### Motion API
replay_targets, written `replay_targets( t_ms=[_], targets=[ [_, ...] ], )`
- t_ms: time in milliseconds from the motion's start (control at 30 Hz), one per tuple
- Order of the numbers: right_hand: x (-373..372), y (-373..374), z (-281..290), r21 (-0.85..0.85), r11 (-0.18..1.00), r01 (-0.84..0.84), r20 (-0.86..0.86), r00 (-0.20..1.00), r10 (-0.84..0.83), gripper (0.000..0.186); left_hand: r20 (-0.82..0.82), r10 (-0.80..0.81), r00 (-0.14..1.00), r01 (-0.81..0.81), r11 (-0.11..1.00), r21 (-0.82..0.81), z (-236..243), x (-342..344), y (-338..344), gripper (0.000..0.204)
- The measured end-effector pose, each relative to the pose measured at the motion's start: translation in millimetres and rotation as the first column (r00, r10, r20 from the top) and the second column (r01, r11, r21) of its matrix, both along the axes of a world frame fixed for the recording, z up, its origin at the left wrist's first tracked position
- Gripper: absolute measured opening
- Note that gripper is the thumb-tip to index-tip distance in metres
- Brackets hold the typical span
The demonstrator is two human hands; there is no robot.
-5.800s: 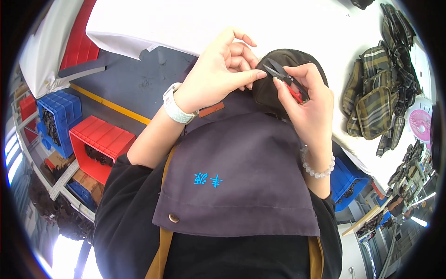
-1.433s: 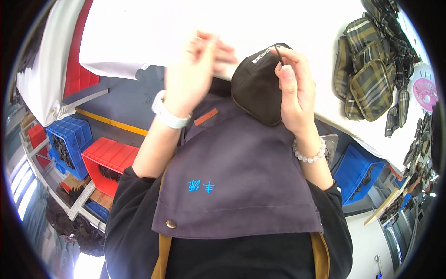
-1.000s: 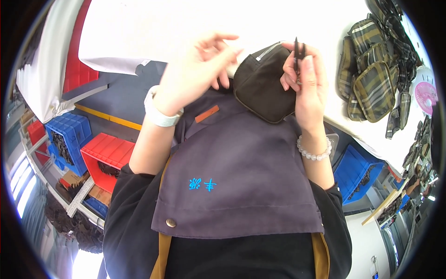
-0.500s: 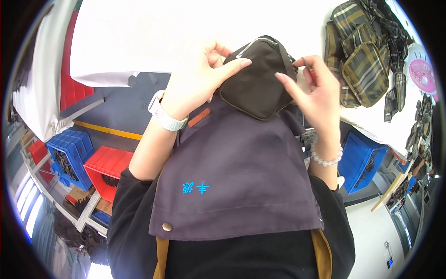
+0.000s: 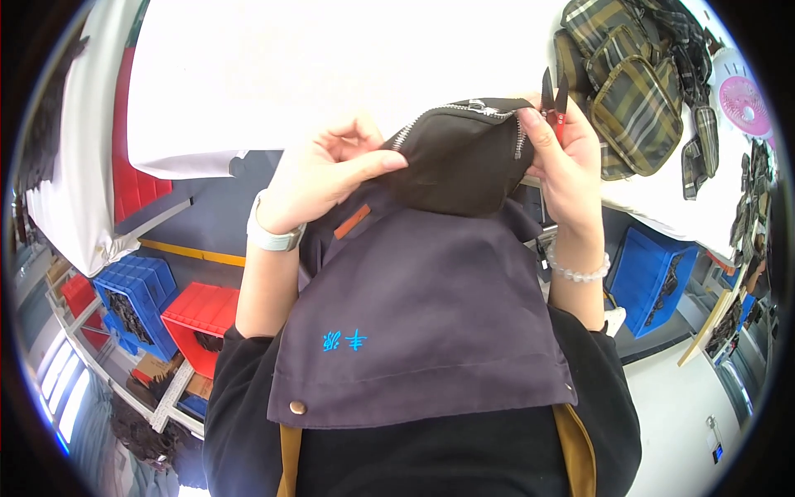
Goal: Trimming loose threads from small fabric pouches using thread snips.
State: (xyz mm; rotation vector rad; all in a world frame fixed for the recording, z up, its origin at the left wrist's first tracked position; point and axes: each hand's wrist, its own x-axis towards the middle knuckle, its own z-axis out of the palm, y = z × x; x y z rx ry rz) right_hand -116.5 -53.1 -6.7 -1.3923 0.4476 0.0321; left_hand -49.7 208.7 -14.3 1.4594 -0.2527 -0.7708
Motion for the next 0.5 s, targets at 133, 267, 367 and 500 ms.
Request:
replay_targets(
  t_ms=[133,267,367,500],
  targets=[
    [0.1,-6.0,6.7,0.377,0.912,-0.16,0.076,0.987,0.142,0.014,0.047,0.048,0.998,-0.04,0.987,-0.159,-8.5,5.7,13.0,0.019],
    [4.0,-2.6,6.9,0.4,0.903,-0.154,0.059,0.988,0.142,0.014,-0.061,0.114,0.992,-0.125,0.97,-0.21,-9.4,5.4,10.7,0.015],
    [7.7,0.9,13.5,0.465,0.86,-0.211,0.077,0.977,0.198,0.015,-0.115,0.121,0.986,-0.145,0.961,-0.233,-15.1,3.8,14.0,0.014],
    [10.0,11.4,16.4,-0.05,0.938,-0.344,0.067,0.936,0.346,0.027,-0.216,0.12,0.969,-0.188,0.925,-0.331,-18.1,2.1,10.1,0.013]
  ],
)
